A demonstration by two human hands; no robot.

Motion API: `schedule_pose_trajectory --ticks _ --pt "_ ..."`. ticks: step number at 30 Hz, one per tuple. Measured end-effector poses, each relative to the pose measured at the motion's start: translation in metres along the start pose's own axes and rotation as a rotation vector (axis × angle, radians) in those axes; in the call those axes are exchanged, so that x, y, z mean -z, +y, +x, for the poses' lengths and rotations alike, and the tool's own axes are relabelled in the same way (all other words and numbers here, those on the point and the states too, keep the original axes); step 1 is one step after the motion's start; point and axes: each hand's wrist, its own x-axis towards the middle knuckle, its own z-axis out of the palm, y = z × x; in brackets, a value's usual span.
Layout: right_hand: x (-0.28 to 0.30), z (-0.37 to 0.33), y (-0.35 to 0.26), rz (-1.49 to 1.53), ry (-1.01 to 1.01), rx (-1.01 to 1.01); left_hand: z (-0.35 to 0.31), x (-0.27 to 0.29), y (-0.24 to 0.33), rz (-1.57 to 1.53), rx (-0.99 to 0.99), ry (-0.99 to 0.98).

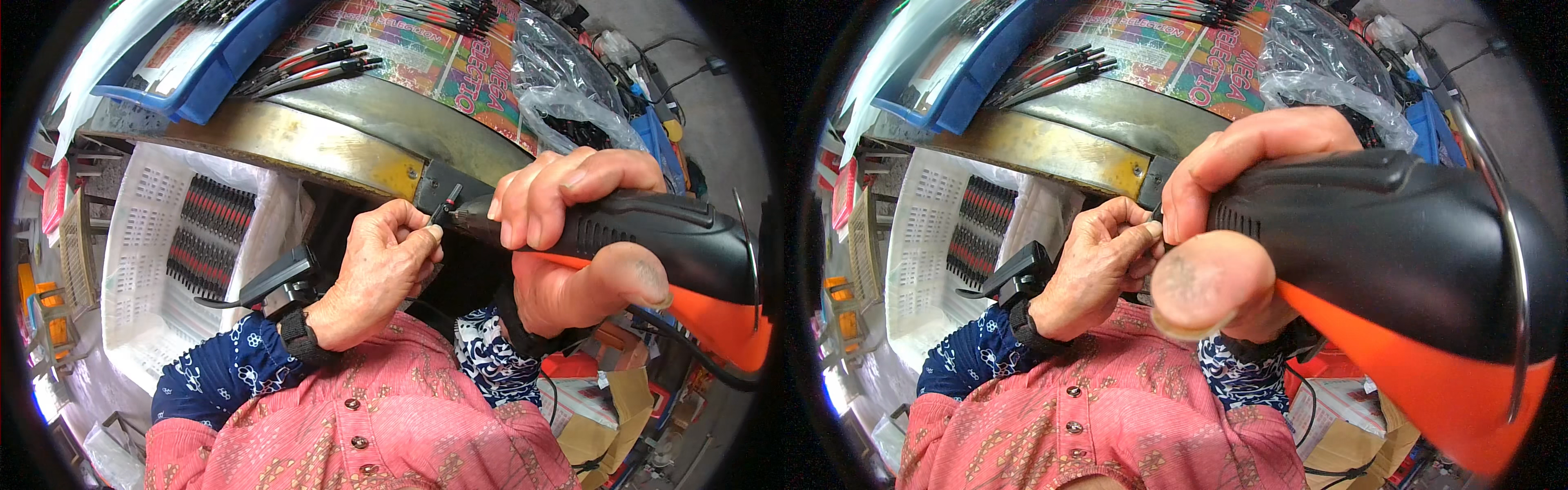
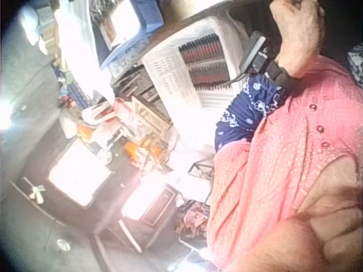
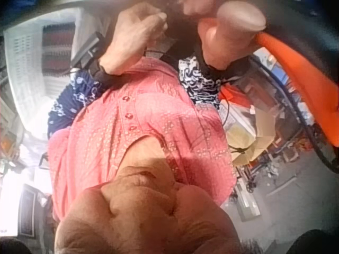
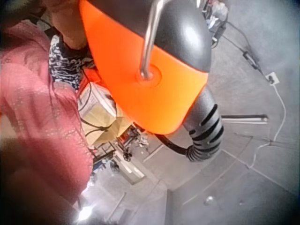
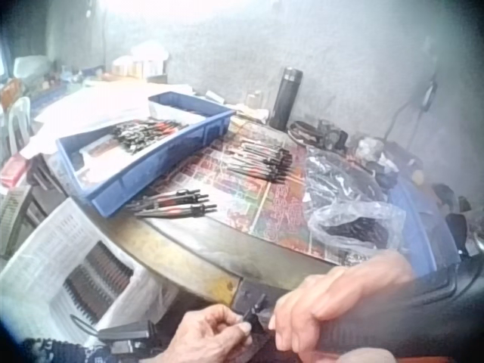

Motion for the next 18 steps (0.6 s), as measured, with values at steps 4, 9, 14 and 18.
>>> schedule_pose_trajectory --ticks 4,9,14,18 --pt "-0.0007 0.0001 -0.0006 -0.005 -0.003 -0.001 -0.0002 -0.0014 0.0004 -0.007 0.016 0.014" --pt "-0.0008 -0.0004 -0.0012 -0.009 -0.005 0.004 -0.0005 -0.0006 0.002 -0.044 0.036 -0.014" --pt "-0.0023 -0.0009 -0.0027 -0.01 -0.01 0.012 -0.0011 0.0 0.0024 -0.022 0.03 -0.014" --pt "-0.0029 -0.0026 -0.004 -0.014 -0.016 0.007 -0.0008 0.0017 0.0011 -0.006 0.023 -0.022"
